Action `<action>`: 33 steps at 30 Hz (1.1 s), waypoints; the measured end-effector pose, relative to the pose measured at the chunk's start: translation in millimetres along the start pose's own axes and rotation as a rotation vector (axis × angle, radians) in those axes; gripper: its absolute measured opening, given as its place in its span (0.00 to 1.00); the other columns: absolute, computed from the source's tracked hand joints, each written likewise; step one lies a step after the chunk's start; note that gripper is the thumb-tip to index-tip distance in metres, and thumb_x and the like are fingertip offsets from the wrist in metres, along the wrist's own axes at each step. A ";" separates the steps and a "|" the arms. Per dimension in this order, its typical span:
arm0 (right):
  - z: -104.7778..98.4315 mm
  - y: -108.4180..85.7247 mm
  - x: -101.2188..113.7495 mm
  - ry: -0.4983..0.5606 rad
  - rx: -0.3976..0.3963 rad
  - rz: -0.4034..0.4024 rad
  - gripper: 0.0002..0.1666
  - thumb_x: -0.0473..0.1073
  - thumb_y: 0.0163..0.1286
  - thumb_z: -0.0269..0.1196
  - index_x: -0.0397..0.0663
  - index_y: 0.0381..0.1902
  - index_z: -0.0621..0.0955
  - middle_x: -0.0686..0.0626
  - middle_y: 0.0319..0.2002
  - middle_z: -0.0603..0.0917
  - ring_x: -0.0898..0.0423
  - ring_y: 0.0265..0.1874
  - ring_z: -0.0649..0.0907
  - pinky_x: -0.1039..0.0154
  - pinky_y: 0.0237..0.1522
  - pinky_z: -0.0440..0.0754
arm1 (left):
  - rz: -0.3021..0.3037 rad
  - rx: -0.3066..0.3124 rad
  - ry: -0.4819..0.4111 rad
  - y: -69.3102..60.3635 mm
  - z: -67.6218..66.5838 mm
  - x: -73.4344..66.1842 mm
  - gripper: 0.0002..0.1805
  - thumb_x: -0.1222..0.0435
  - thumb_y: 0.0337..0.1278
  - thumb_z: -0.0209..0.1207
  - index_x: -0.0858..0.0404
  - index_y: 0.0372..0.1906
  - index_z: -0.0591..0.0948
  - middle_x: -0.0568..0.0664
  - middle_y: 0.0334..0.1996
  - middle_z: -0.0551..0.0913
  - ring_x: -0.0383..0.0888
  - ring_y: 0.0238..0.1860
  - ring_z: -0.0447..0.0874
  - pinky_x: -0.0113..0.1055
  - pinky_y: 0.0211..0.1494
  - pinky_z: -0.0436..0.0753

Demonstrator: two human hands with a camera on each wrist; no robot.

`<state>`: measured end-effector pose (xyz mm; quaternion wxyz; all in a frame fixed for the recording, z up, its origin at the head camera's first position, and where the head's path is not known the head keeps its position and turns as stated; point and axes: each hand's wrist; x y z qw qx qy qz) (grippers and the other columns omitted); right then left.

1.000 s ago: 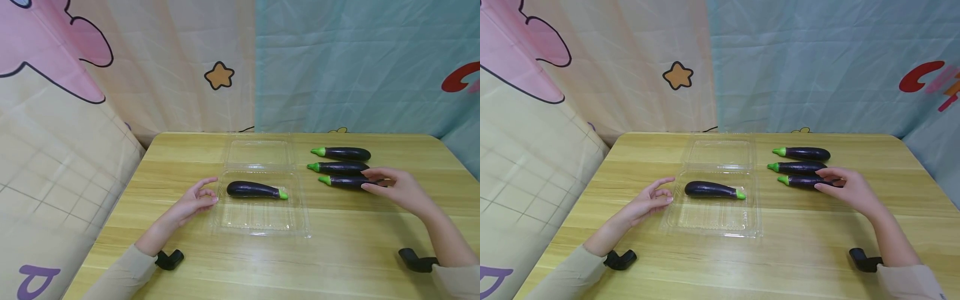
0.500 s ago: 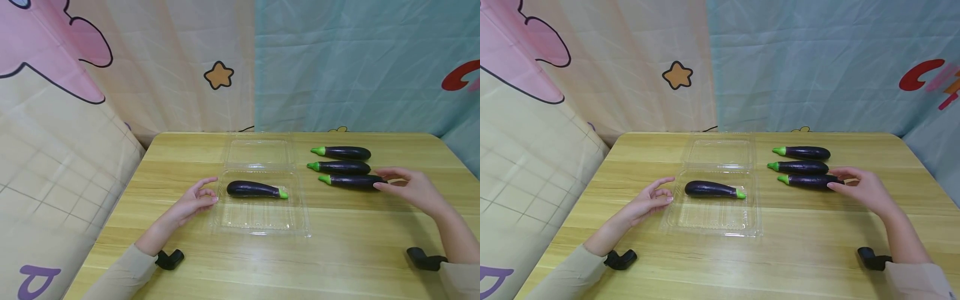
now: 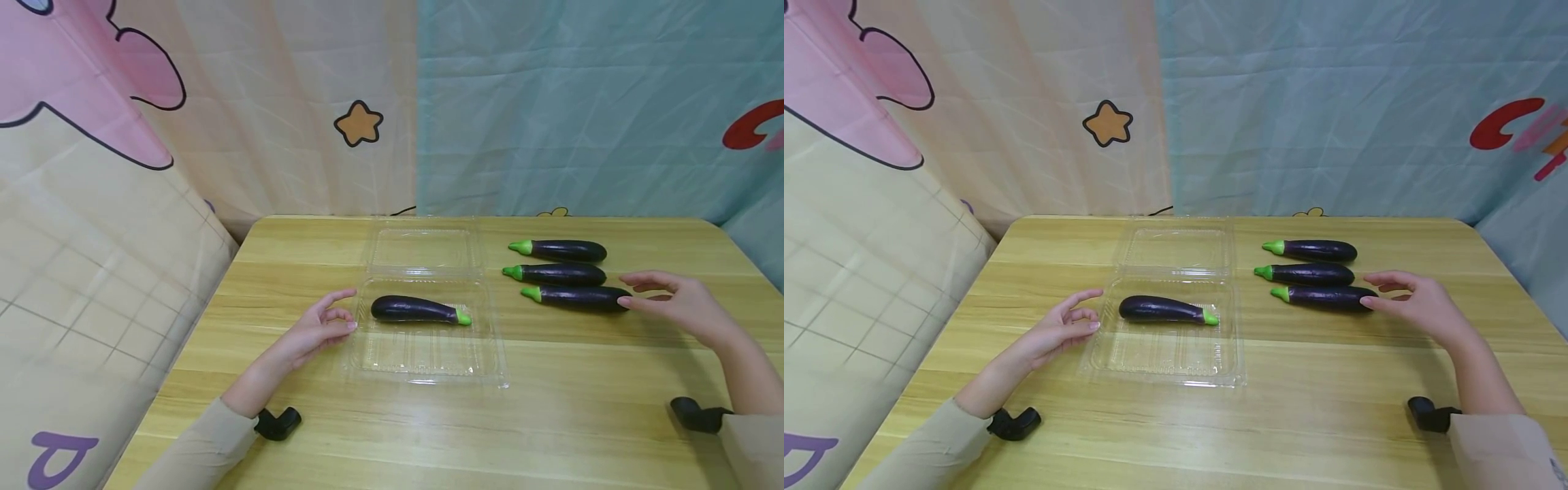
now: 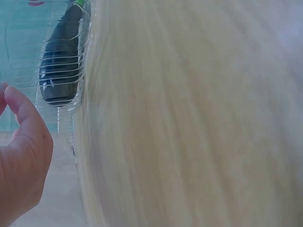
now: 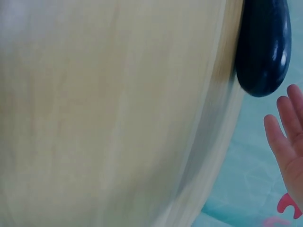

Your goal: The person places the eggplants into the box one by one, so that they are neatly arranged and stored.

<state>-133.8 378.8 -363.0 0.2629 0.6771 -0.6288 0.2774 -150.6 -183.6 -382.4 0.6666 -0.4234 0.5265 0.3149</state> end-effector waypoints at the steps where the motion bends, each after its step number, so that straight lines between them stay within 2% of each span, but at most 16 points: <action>1: -0.5 0.7 -1.5 0.004 0.009 -0.001 0.30 0.47 0.62 0.64 0.39 0.58 0.73 0.75 0.43 0.73 0.80 0.40 0.71 0.79 0.33 0.74 | -0.001 -0.001 -0.001 0.1 0.0 0.1 0.37 0.75 0.57 0.56 0.62 0.70 0.55 0.46 0.35 0.75 0.38 0.34 0.77 0.27 0.39 0.77; 12: -1.2 9.3 -13.9 -0.001 0.062 0.037 0.27 0.47 0.63 0.64 0.44 0.58 0.74 0.78 0.42 0.71 0.80 0.39 0.71 0.76 0.32 0.73 | -0.007 -0.009 -0.005 1.3 -1.1 1.7 0.37 0.75 0.56 0.56 0.61 0.70 0.56 0.46 0.35 0.75 0.39 0.35 0.77 0.28 0.39 0.78; 20: 0.6 13.7 -17.0 -0.010 0.079 0.031 0.29 0.47 0.63 0.64 0.39 0.58 0.72 0.78 0.42 0.72 0.79 0.39 0.71 0.77 0.33 0.72 | -0.001 -0.006 0.003 2.2 -2.0 2.8 0.37 0.75 0.57 0.56 0.61 0.70 0.56 0.46 0.35 0.75 0.39 0.35 0.77 0.28 0.39 0.78; 33: 2.2 18.4 -20.6 -0.030 0.132 0.045 0.30 0.48 0.63 0.64 0.38 0.59 0.72 0.78 0.42 0.70 0.79 0.39 0.69 0.73 0.34 0.74 | 0.007 0.003 0.012 2.3 -1.4 2.0 0.37 0.74 0.57 0.56 0.62 0.70 0.55 0.46 0.35 0.75 0.39 0.35 0.77 0.28 0.39 0.77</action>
Point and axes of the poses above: each hand's wrist, its own y-axis towards the middle knuckle, its own z-axis out of the palm, x = y × z
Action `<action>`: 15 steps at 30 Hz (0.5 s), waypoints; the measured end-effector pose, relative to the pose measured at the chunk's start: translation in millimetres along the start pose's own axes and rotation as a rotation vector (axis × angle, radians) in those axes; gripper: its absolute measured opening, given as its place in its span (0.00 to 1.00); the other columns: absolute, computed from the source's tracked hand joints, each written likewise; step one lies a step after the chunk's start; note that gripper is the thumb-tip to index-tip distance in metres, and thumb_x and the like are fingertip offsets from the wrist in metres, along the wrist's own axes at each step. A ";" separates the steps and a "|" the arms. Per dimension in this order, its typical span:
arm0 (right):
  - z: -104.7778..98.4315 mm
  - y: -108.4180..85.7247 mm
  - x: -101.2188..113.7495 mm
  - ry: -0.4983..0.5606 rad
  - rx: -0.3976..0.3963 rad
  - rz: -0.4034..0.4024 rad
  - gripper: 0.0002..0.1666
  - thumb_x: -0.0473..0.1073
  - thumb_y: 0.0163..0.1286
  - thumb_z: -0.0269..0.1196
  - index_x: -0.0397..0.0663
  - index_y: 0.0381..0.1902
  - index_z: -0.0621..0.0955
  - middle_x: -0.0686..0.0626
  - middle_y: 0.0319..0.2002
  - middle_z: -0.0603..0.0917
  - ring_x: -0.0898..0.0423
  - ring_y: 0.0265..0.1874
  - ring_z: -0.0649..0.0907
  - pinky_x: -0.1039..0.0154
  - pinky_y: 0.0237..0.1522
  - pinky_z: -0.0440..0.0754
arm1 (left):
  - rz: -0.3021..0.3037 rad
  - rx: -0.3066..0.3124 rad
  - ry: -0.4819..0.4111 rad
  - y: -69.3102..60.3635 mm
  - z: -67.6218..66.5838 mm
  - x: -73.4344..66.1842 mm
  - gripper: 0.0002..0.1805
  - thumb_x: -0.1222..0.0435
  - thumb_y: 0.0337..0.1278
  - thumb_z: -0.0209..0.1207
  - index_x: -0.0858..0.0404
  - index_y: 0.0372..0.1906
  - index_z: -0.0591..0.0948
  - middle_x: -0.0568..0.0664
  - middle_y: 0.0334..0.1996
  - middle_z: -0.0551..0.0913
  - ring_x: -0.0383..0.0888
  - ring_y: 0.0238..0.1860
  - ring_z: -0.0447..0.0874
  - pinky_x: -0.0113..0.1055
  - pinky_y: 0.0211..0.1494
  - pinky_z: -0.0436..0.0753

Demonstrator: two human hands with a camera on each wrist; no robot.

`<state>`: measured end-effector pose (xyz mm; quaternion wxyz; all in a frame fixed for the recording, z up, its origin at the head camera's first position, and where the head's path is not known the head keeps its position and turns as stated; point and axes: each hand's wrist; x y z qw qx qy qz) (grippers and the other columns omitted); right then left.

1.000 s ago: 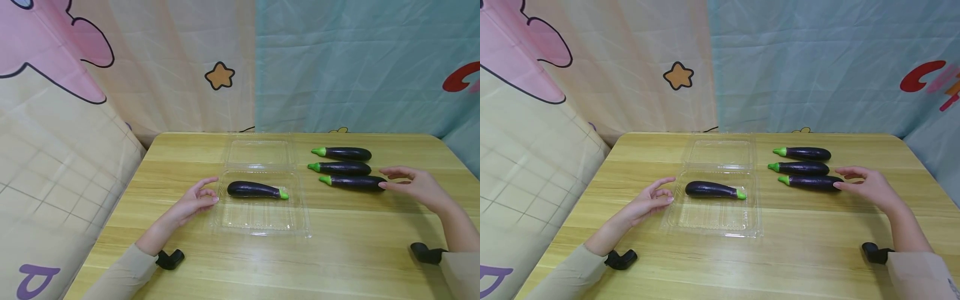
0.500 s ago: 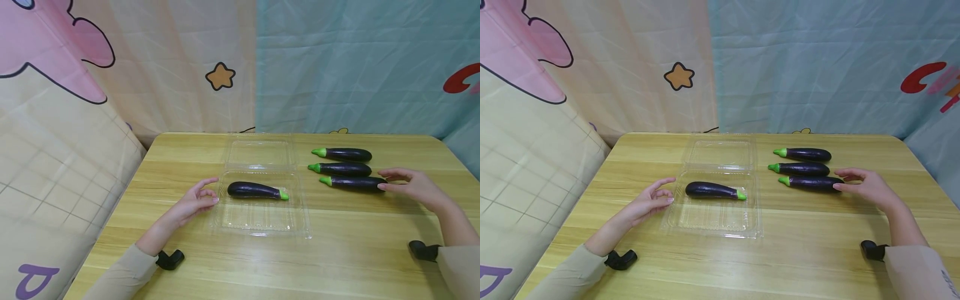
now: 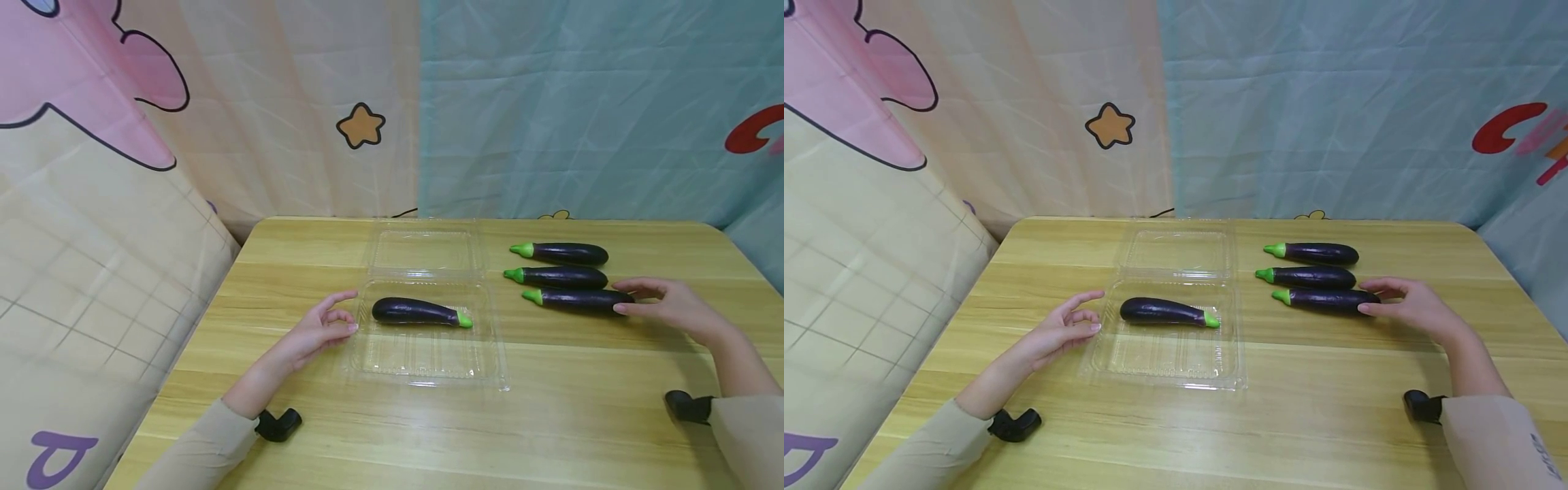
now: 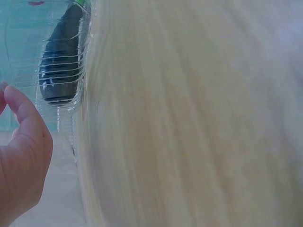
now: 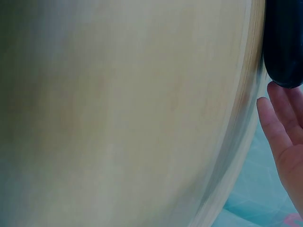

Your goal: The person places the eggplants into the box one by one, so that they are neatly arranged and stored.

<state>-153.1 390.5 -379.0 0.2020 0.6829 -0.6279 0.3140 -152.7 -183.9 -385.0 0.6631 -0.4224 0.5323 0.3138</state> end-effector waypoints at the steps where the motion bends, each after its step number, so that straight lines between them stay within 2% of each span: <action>1: 0.0 0.2 0.1 -0.004 0.006 0.003 0.30 0.49 0.63 0.64 0.38 0.59 0.72 0.78 0.42 0.69 0.79 0.39 0.68 0.73 0.34 0.74 | 0.000 0.001 0.000 0.0 0.1 -0.1 0.37 0.74 0.57 0.56 0.62 0.70 0.55 0.46 0.35 0.75 0.39 0.35 0.77 0.28 0.39 0.77; 15: 0.4 2.8 -1.7 -0.025 0.028 -0.016 0.31 0.49 0.62 0.65 0.37 0.58 0.73 0.74 0.43 0.70 0.81 0.40 0.68 0.75 0.35 0.74 | -0.001 -0.001 -0.009 -1.0 0.4 -1.4 0.37 0.74 0.57 0.57 0.65 0.70 0.55 0.47 0.35 0.74 0.39 0.35 0.77 0.27 0.39 0.77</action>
Point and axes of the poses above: each hand's wrist, its own y-axis towards the middle knuckle, its own z-axis out of the palm, x = y × z
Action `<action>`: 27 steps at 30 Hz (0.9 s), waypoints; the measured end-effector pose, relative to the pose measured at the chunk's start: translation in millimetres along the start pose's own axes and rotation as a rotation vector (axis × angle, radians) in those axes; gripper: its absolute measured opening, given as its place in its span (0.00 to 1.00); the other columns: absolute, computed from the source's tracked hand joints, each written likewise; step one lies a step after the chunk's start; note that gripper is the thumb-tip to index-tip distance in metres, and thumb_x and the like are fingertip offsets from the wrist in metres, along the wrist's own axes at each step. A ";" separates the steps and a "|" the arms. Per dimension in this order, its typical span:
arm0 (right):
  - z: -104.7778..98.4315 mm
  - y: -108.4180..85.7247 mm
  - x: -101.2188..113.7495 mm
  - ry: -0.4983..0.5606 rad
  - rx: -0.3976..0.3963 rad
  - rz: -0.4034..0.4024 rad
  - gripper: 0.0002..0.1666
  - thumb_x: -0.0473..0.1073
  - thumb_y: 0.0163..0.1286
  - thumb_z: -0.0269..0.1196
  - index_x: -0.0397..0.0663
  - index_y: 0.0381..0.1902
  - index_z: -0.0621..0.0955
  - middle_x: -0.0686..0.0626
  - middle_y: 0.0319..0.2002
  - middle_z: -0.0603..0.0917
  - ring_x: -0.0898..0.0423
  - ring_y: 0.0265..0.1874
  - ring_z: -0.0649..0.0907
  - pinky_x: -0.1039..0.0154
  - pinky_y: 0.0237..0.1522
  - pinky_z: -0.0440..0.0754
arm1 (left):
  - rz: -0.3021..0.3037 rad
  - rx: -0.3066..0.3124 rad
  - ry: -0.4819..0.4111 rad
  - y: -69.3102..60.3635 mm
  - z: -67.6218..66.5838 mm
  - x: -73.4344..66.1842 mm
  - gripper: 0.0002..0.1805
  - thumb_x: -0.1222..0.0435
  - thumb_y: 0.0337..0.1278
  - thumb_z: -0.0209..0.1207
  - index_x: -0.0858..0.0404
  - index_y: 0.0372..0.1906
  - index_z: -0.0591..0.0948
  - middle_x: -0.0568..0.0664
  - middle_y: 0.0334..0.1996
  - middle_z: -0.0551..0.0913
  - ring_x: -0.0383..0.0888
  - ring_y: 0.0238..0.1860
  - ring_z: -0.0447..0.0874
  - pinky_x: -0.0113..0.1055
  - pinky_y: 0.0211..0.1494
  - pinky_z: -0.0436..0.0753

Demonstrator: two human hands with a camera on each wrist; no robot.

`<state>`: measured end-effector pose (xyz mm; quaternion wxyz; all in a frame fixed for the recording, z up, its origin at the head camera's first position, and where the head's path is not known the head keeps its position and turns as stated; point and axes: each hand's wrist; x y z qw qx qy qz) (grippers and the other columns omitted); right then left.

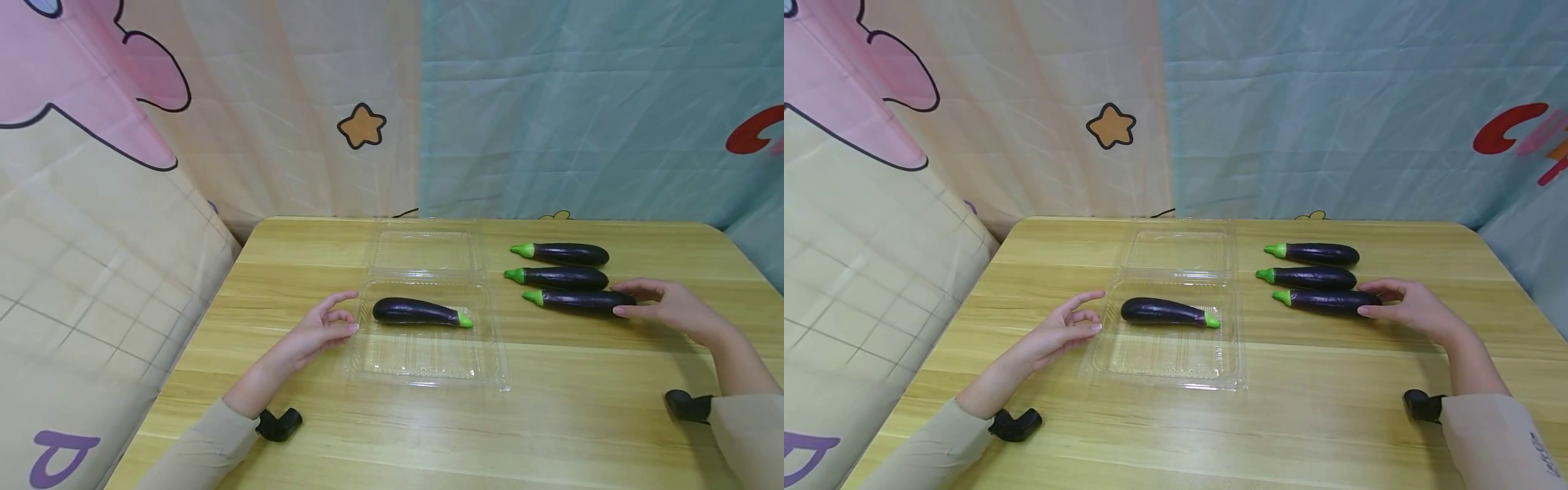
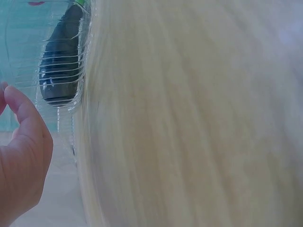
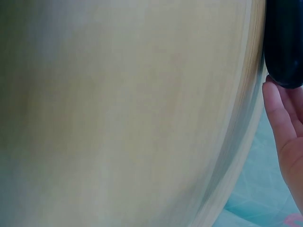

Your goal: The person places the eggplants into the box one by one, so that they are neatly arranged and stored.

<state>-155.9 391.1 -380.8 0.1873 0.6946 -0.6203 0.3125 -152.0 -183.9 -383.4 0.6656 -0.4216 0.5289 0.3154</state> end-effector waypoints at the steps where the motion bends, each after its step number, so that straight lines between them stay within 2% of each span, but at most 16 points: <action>1: 0.1 0.1 0.0 -0.001 0.001 0.001 0.31 0.49 0.62 0.65 0.37 0.58 0.73 0.73 0.43 0.70 0.81 0.40 0.68 0.75 0.35 0.74 | -0.001 0.000 -0.001 0.0 0.0 0.0 0.37 0.74 0.57 0.57 0.65 0.70 0.55 0.47 0.35 0.74 0.39 0.35 0.77 0.27 0.39 0.77; 8: -0.1 0.3 1.5 -0.014 0.009 0.011 0.32 0.50 0.62 0.65 0.37 0.58 0.73 0.65 0.45 0.72 0.81 0.39 0.68 0.74 0.35 0.74 | -0.007 -0.007 -0.008 0.5 0.1 0.9 0.37 0.74 0.57 0.57 0.64 0.70 0.55 0.47 0.35 0.74 0.39 0.35 0.77 0.28 0.39 0.78; 16: 1.1 -0.2 2.1 -0.050 0.024 0.019 0.33 0.51 0.62 0.64 0.38 0.59 0.72 0.43 0.53 0.73 0.82 0.39 0.67 0.74 0.35 0.74 | -0.009 -0.005 -0.012 0.5 -0.2 0.6 0.38 0.72 0.56 0.59 0.64 0.70 0.55 0.47 0.35 0.74 0.39 0.35 0.77 0.28 0.40 0.78; 23: 1.7 -2.3 7.7 -0.050 0.029 0.018 0.33 0.51 0.63 0.63 0.38 0.60 0.72 0.40 0.55 0.72 0.82 0.40 0.66 0.74 0.35 0.73 | -0.007 -0.003 0.001 0.3 -0.5 0.9 0.37 0.74 0.57 0.57 0.64 0.70 0.55 0.46 0.35 0.74 0.39 0.35 0.77 0.28 0.40 0.78; 27: 2.0 -3.3 9.6 -0.049 0.018 0.008 0.32 0.51 0.62 0.64 0.39 0.59 0.72 0.49 0.52 0.74 0.81 0.40 0.67 0.74 0.35 0.72 | -0.005 -0.004 0.002 0.5 -0.4 0.8 0.36 0.74 0.57 0.57 0.64 0.70 0.55 0.46 0.35 0.74 0.39 0.35 0.77 0.28 0.40 0.78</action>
Point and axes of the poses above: each hand's wrist, its own y-axis towards the middle knuckle, its own z-axis out of the palm, x = y × z
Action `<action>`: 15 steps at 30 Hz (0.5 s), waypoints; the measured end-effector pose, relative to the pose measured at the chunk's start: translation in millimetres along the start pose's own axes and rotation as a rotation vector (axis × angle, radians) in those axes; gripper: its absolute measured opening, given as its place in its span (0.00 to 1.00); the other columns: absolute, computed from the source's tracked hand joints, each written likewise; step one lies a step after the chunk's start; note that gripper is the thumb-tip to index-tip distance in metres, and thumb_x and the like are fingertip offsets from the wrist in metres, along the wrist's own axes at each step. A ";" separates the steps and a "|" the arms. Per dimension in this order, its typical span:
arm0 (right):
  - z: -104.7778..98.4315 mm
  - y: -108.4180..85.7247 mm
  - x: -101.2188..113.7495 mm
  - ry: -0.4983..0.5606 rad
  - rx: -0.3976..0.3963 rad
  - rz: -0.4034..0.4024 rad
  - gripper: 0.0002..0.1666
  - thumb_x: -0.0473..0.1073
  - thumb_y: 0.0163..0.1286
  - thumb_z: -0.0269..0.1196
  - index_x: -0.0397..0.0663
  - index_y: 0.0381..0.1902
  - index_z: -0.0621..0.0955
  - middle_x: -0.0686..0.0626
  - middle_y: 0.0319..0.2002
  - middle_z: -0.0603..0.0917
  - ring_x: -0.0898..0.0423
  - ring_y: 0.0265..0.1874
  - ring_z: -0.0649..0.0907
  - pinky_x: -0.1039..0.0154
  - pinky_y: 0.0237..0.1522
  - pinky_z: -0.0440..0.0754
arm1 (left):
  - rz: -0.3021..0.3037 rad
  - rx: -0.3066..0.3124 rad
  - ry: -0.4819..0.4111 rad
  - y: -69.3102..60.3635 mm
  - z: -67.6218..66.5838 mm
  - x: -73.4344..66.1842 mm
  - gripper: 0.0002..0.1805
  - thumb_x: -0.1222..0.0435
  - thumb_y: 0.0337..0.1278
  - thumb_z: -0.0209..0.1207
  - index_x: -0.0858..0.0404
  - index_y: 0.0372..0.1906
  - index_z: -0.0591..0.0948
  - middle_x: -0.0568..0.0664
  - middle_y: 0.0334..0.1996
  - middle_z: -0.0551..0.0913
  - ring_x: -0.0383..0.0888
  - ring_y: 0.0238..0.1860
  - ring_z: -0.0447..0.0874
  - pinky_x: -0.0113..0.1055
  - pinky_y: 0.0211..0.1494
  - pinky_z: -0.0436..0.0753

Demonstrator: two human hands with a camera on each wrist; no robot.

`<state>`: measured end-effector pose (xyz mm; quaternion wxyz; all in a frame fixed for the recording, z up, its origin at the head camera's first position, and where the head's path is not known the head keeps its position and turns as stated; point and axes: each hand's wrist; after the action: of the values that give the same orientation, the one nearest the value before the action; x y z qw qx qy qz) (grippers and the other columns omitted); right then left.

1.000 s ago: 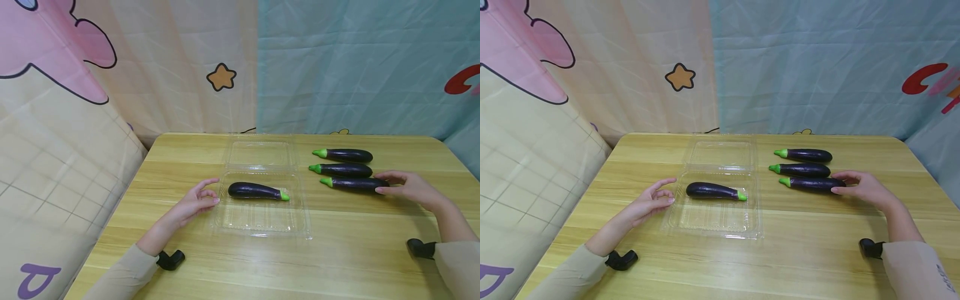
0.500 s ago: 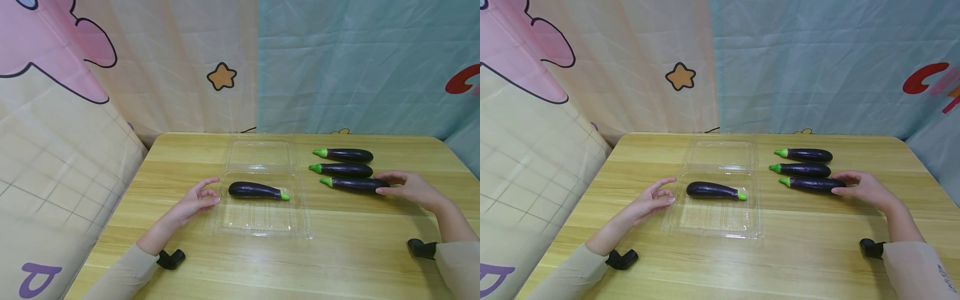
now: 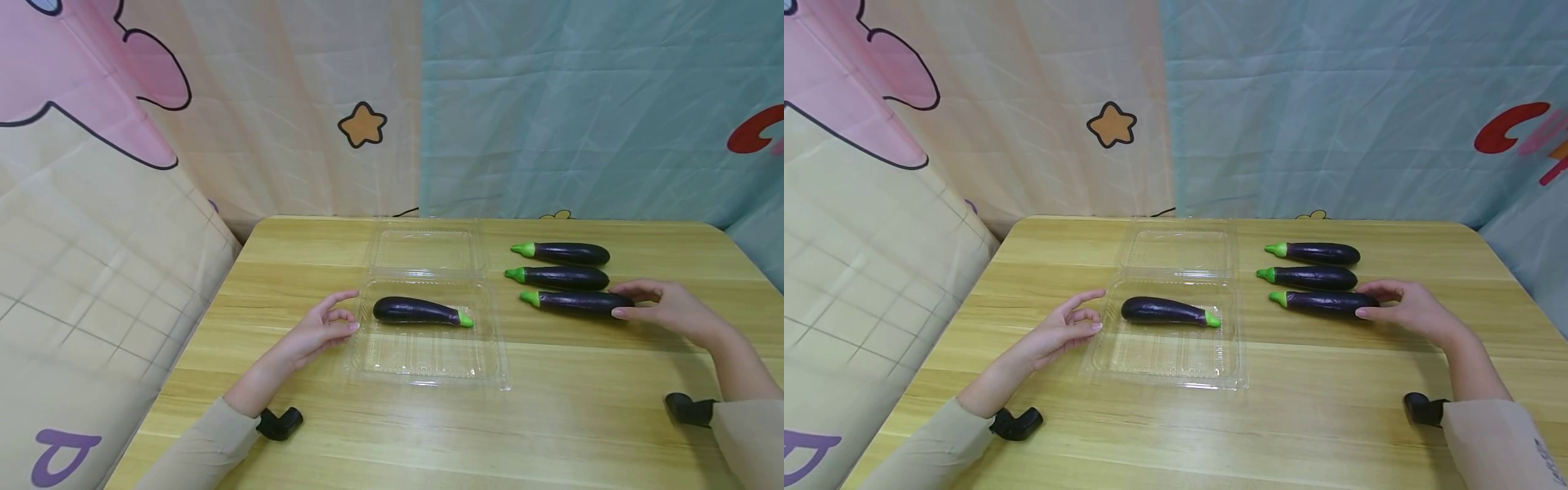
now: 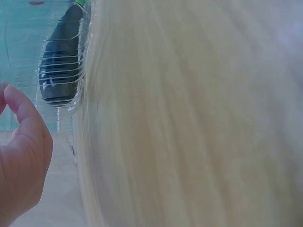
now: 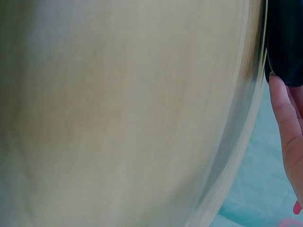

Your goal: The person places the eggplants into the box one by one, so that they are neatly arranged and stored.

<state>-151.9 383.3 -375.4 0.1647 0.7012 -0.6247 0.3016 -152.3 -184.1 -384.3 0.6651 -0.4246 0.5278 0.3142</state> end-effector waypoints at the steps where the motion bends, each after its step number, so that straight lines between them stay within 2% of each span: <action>1: 0.0 -0.3 0.1 0.002 -0.002 -0.002 0.32 0.51 0.62 0.64 0.39 0.59 0.72 0.53 0.50 0.74 0.82 0.40 0.67 0.75 0.35 0.72 | 0.001 0.001 0.000 0.0 0.1 -0.1 0.36 0.74 0.57 0.57 0.64 0.70 0.55 0.46 0.35 0.74 0.39 0.35 0.77 0.28 0.40 0.78; 4: 0.1 -1.1 0.6 0.009 -0.005 -0.006 0.32 0.50 0.62 0.64 0.40 0.59 0.72 0.60 0.48 0.72 0.82 0.41 0.66 0.75 0.36 0.72 | -0.001 -0.002 -0.006 0.1 0.5 -0.3 0.37 0.74 0.57 0.57 0.64 0.70 0.55 0.47 0.35 0.74 0.39 0.35 0.77 0.28 0.40 0.77; 10: 1.0 -3.9 4.3 0.014 -0.016 -0.019 0.31 0.50 0.62 0.64 0.40 0.59 0.73 0.60 0.48 0.73 0.82 0.41 0.66 0.75 0.35 0.72 | -0.005 -0.006 -0.015 0.0 0.9 -0.7 0.37 0.73 0.56 0.58 0.64 0.70 0.55 0.47 0.35 0.74 0.39 0.35 0.77 0.28 0.39 0.77; 15: 1.6 -6.4 8.5 0.022 -0.032 -0.036 0.30 0.49 0.62 0.65 0.40 0.58 0.73 0.65 0.46 0.73 0.81 0.41 0.67 0.76 0.35 0.73 | -0.006 -0.004 -0.014 0.1 0.6 -0.3 0.37 0.74 0.57 0.58 0.64 0.70 0.55 0.47 0.35 0.74 0.39 0.34 0.77 0.28 0.39 0.77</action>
<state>-145.0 376.7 -370.4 0.1883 0.7061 -0.6149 0.2963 -152.2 -183.4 -384.1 0.6690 -0.4252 0.5211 0.3163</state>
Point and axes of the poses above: each hand's wrist, its own y-axis towards the middle knuckle, its own z-axis out of the palm, x = y × z
